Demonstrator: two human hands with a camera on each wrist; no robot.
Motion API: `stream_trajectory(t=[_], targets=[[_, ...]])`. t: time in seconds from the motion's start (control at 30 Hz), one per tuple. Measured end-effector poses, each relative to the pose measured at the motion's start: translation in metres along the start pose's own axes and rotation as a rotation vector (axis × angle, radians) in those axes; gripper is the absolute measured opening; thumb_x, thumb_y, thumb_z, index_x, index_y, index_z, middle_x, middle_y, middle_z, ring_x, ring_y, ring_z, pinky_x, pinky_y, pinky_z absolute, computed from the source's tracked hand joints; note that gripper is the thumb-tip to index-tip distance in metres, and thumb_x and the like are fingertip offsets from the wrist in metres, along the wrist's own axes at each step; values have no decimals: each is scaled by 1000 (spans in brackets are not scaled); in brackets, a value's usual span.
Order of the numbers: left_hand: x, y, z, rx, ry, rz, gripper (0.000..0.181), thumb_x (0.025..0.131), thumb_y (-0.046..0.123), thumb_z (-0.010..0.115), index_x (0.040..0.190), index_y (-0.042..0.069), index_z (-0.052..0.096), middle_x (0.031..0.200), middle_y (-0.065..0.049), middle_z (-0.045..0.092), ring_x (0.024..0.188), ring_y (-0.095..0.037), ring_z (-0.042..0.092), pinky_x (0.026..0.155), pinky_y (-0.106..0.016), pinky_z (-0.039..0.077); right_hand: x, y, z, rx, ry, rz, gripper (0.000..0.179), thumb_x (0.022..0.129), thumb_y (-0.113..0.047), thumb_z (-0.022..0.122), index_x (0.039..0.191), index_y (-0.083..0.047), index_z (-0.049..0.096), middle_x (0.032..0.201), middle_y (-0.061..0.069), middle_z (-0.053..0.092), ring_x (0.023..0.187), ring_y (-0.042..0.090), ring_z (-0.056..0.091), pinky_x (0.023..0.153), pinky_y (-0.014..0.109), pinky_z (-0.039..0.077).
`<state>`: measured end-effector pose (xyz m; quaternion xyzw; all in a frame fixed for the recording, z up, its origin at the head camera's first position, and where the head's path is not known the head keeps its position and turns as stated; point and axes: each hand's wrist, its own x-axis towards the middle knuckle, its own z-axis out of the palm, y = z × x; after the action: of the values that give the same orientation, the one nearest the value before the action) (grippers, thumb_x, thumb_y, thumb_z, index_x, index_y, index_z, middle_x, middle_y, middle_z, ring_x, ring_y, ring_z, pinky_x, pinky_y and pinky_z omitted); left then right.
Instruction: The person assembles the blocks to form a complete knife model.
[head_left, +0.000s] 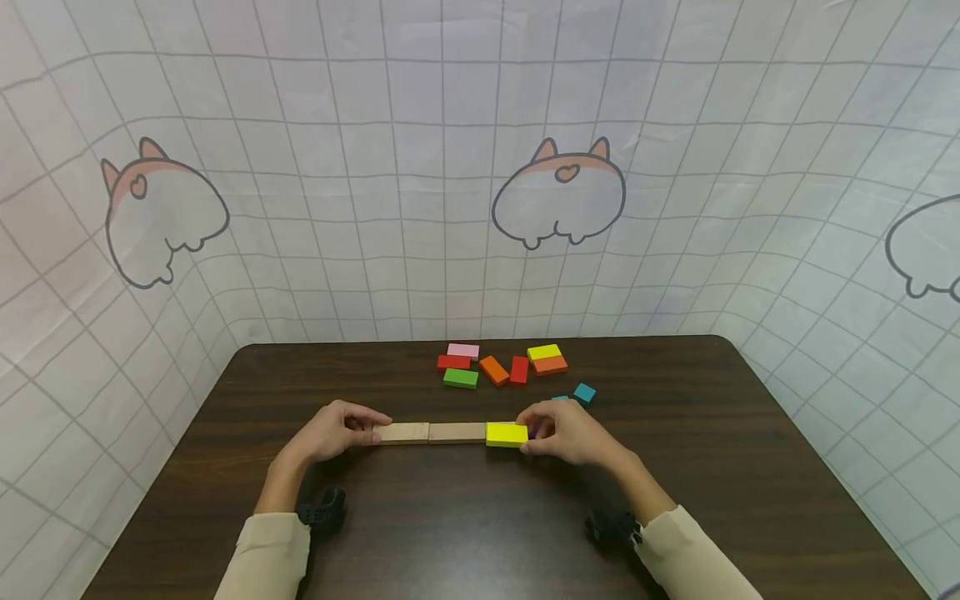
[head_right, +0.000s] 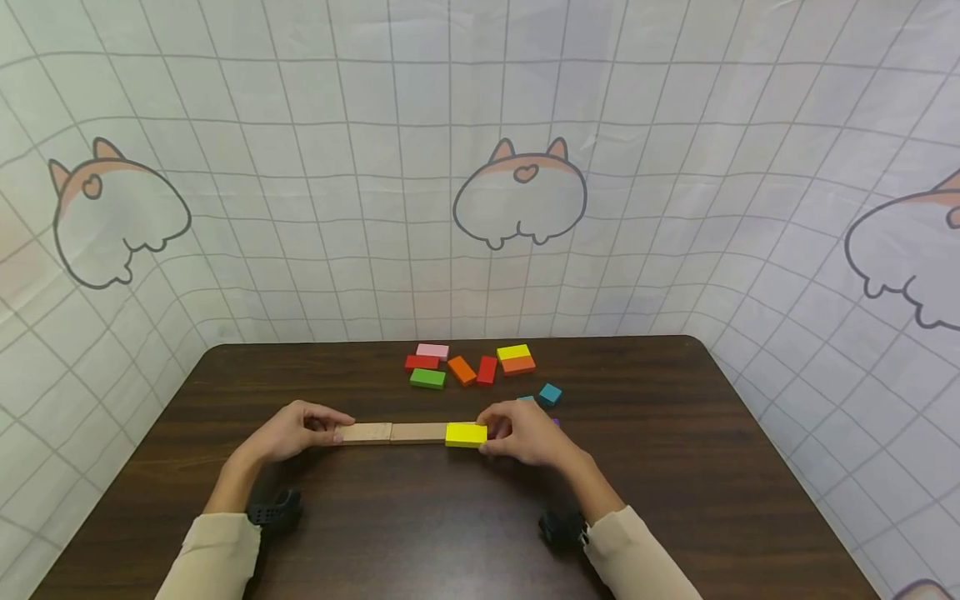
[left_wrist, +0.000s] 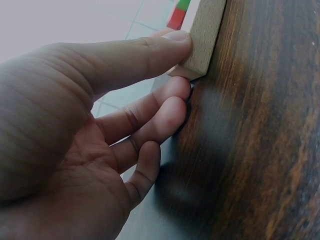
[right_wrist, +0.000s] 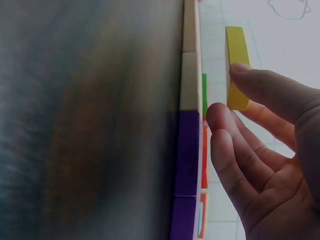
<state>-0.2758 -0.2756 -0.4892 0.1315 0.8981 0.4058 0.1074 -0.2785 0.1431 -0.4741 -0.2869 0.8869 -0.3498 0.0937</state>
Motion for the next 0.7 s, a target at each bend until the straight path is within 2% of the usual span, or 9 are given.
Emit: stream_trajectory(t=[0.3,0.7], targets=[[0,0,0,-8,2,-5,24,93,15,76,117,12,78,86,-4,68,73,-18,52,64,-31,44,-7,0,13,15,-67,1,30,87,-22,83,114,-11,73,91,-4,69,76,8,64,70,23,55],[0,-2,0,-5,3,-11,24,93,16,76,116,14,79,86,-4,68,74,-18,51,64,-30,43,-6,-6,17,-29,-89,18,27,85,-25,85,108,-14,76,85,-8,68,78,8,62,70,24,53]])
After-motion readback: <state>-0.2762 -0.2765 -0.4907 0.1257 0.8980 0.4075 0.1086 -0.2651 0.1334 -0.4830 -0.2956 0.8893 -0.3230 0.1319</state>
